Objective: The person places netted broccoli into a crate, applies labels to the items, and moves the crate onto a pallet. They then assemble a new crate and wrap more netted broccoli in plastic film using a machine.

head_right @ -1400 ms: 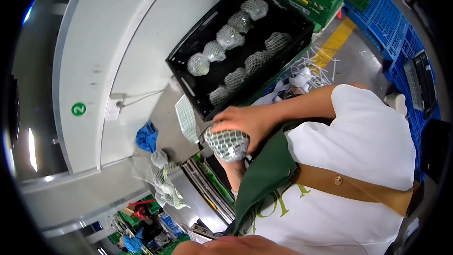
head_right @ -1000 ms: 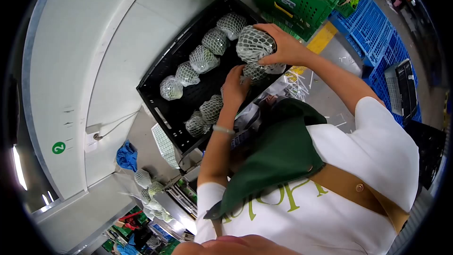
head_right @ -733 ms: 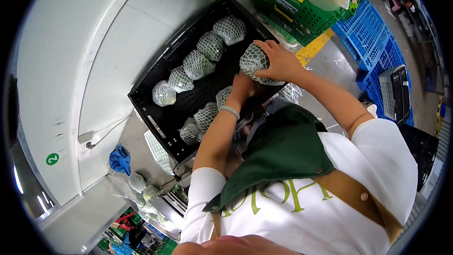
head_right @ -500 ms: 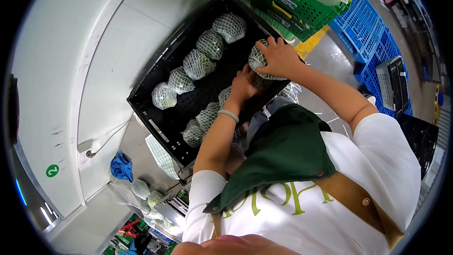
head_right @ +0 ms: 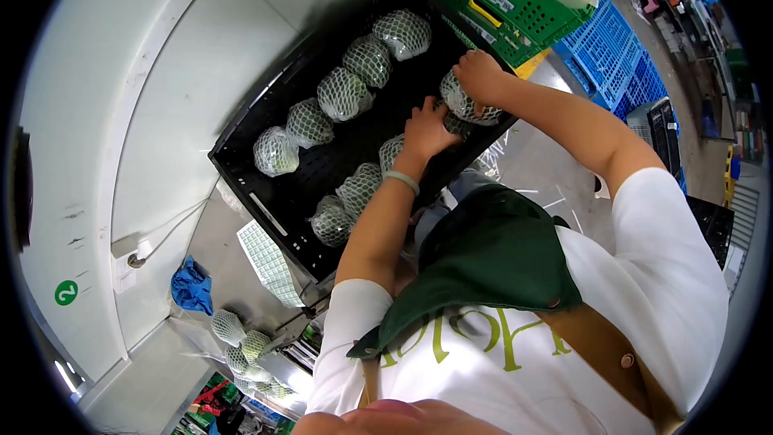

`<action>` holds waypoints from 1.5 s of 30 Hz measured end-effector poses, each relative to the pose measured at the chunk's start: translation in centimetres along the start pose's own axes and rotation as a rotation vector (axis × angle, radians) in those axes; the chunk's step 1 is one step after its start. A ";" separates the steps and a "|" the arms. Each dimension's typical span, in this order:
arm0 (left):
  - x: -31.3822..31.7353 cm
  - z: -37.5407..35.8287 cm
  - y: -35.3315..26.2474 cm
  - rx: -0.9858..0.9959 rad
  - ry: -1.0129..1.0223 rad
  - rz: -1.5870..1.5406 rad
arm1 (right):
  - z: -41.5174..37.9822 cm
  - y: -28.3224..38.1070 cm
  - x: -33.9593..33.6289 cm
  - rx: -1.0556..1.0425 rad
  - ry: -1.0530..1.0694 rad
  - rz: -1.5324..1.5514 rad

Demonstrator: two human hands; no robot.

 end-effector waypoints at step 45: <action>-9.1 -11.7 -0.7 0.161 -0.475 -0.415 | -1.1 1.8 -0.1 -0.293 -0.502 0.380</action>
Point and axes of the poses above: each hand's wrist, its own z-axis towards the middle knuckle, its own x-axis out of the palm, y = z × x, the point moved 7 cm from there along z, towards the middle knuckle, and after that the axes turned 7 degrees about y, right-handed, at the moved point
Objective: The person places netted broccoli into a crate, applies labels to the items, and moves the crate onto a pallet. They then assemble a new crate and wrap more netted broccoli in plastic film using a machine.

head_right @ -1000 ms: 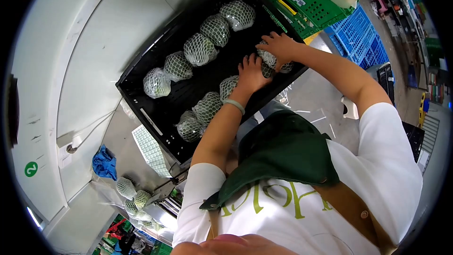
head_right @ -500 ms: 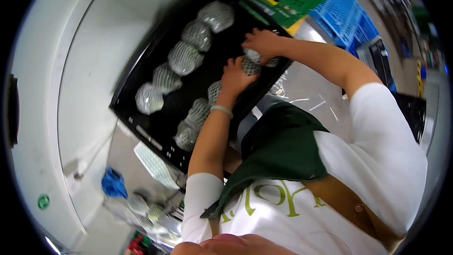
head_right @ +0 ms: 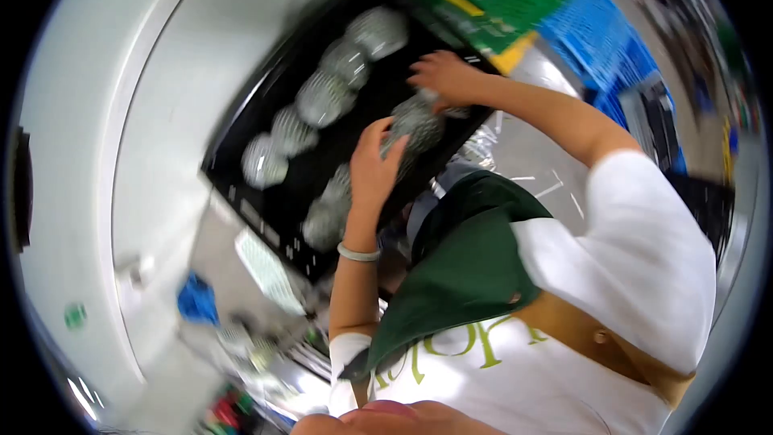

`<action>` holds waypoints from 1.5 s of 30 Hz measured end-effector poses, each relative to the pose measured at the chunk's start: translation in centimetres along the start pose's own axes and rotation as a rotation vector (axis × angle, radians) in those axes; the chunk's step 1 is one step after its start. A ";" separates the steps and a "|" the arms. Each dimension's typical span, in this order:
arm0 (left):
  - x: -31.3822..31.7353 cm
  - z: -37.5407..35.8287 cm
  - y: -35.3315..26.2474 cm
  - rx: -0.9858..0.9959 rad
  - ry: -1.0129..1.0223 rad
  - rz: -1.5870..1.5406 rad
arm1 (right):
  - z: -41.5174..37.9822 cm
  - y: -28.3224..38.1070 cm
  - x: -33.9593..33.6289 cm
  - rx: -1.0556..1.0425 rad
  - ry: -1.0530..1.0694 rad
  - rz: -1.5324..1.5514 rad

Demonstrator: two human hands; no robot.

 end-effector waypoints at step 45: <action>-0.4 -25.7 -8.8 -0.476 -0.853 -0.220 | -3.6 27.9 -8.8 -0.859 0.291 0.867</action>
Point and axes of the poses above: each hand's wrist, its own z-axis towards the middle knuckle, its own x-axis out of the palm, y = z × x, the point moved 7 cm from there along z, towards the middle knuckle, and after that the axes turned 7 degrees about y, right-handed, at the moved point
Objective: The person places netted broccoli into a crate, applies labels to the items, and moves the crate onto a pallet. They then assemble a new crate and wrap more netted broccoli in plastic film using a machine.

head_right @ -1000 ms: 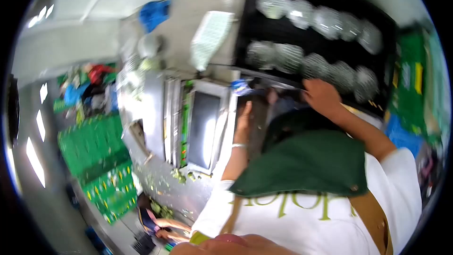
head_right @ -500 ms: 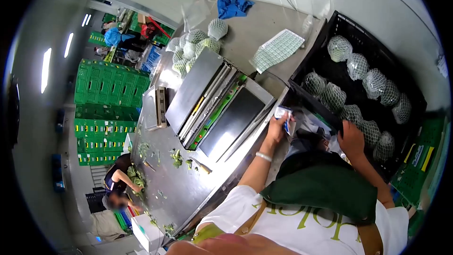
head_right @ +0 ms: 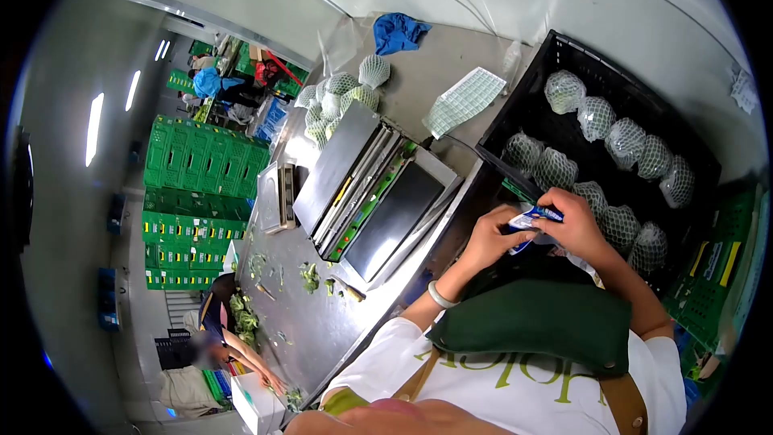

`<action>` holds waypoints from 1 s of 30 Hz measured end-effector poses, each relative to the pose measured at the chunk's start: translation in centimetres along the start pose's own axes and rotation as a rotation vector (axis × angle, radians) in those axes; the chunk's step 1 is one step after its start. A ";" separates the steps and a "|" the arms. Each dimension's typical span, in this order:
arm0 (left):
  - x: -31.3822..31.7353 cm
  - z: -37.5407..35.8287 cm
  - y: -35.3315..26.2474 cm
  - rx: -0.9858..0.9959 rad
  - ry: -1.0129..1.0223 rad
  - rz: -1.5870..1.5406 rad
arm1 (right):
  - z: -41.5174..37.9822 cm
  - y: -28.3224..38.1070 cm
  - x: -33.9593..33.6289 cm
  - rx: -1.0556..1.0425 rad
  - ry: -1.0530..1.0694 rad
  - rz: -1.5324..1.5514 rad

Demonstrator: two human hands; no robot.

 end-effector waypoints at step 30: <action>-3.7 4.5 5.1 -0.192 -0.093 -0.095 | 3.8 -1.9 -1.1 -0.083 -0.238 -0.119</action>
Point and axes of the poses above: each hand's wrist, its own z-axis towards the middle knuckle, its own x-axis out of the palm, y = z × x, the point moved 7 cm from there along z, towards the middle knuckle, and after that the axes turned 7 degrees about y, right-handed, at the moved point
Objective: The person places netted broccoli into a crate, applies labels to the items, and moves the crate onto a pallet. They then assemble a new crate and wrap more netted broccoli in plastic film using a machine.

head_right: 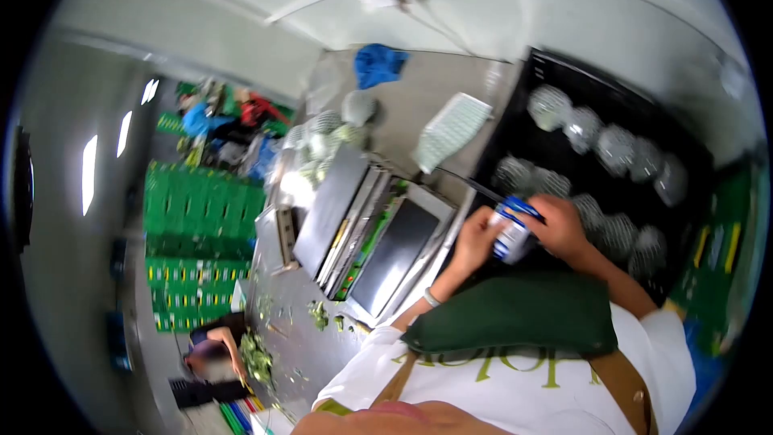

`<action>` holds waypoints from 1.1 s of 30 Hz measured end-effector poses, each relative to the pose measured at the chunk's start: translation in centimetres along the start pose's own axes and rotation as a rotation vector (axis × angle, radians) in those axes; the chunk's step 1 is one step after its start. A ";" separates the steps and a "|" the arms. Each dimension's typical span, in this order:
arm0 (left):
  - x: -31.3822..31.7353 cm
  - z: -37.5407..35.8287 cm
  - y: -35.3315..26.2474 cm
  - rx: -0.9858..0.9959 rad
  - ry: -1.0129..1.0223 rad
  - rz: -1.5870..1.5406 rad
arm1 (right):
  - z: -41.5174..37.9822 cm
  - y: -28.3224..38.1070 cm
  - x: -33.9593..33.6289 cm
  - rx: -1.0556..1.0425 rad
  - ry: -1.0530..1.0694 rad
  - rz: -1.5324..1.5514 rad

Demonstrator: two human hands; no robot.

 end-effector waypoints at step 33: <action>-4.5 3.8 2.4 -0.412 0.006 -0.439 | 18.7 -23.4 -7.3 0.077 -0.140 -1.109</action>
Point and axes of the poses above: each hand's wrist, its own z-axis towards the middle knuckle, its own x-axis out of the palm, y = z × x, the point moved 7 cm from there along z, towards the middle knuckle, and after that the axes turned 7 degrees about y, right-handed, at the moved point
